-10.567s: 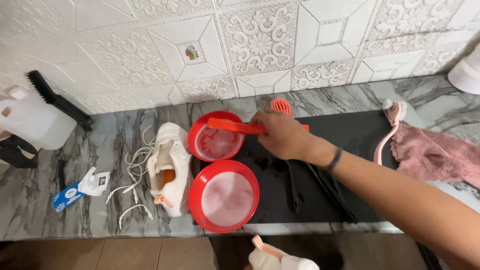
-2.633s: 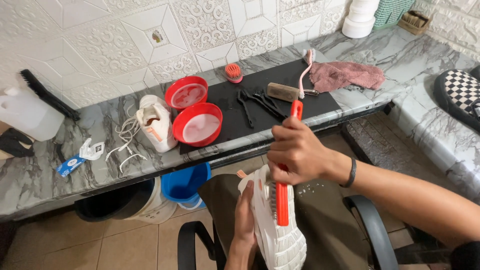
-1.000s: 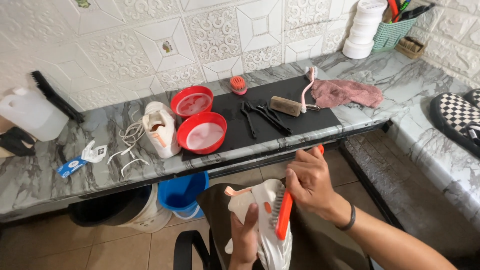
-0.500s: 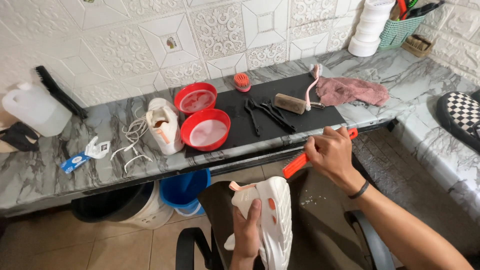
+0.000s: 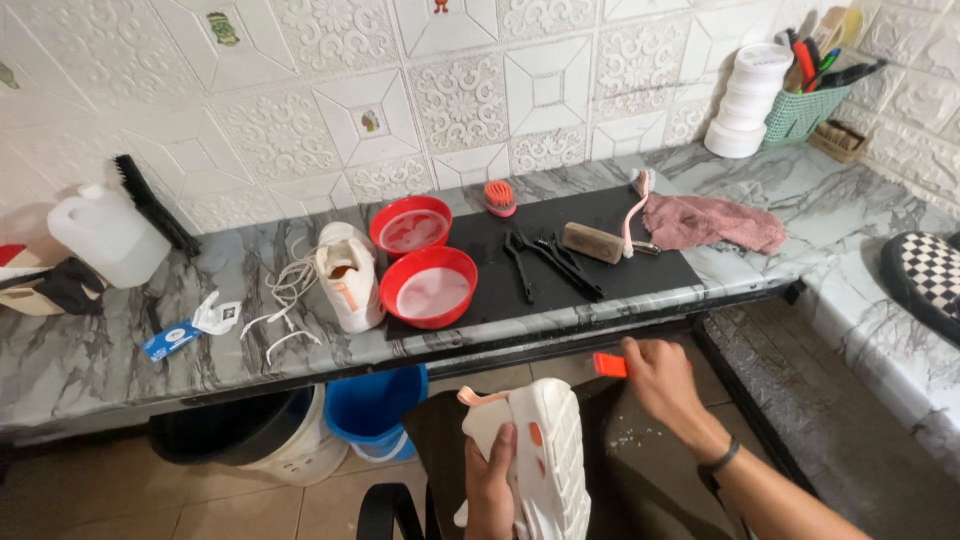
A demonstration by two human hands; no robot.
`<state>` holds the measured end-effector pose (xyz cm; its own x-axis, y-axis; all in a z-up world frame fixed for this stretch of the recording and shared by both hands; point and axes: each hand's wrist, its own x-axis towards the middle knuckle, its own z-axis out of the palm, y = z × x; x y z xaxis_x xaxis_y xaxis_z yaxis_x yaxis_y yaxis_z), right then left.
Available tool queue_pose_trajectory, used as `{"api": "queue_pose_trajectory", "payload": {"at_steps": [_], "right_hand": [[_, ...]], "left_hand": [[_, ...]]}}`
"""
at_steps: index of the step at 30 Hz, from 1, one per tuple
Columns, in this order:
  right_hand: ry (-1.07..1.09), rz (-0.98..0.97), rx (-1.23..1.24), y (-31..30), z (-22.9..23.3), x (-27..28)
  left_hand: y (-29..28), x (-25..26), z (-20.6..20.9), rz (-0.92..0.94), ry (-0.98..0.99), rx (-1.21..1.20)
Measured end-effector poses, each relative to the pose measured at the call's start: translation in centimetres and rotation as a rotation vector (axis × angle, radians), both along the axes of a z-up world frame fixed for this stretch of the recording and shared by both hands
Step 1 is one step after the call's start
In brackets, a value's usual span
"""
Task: The person scrubs the sole of a white sneaker using an orange brush and a smaller black brush, dipping the brushes into red bowls of soapy water. They wipe the shoe with a pink cloth between brushing cycles and continue scrubbing the sole until the end of the clip.
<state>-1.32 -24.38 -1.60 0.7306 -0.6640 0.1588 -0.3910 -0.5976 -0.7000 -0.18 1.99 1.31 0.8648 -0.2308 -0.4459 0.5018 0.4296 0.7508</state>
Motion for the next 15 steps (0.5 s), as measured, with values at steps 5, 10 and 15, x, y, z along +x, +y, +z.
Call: {"api": "queue_pose_trajectory", "payload": {"at_steps": [5,10,15], "right_hand": [[-0.324,0.244,-0.010,6.5,3.8,-0.8],[0.056,0.068,0.100,5.3,4.3,2.6],[0.039,0.157,0.255,1.9,5.1,7.5]], "left_hand": [[-0.4,0.4,-0.9,-0.038,-0.108,-0.100],[1.7,1.4,0.6,-0.018,-0.252,-0.062],[2.0,2.6,0.8,0.078,-0.046,0.043]]}}
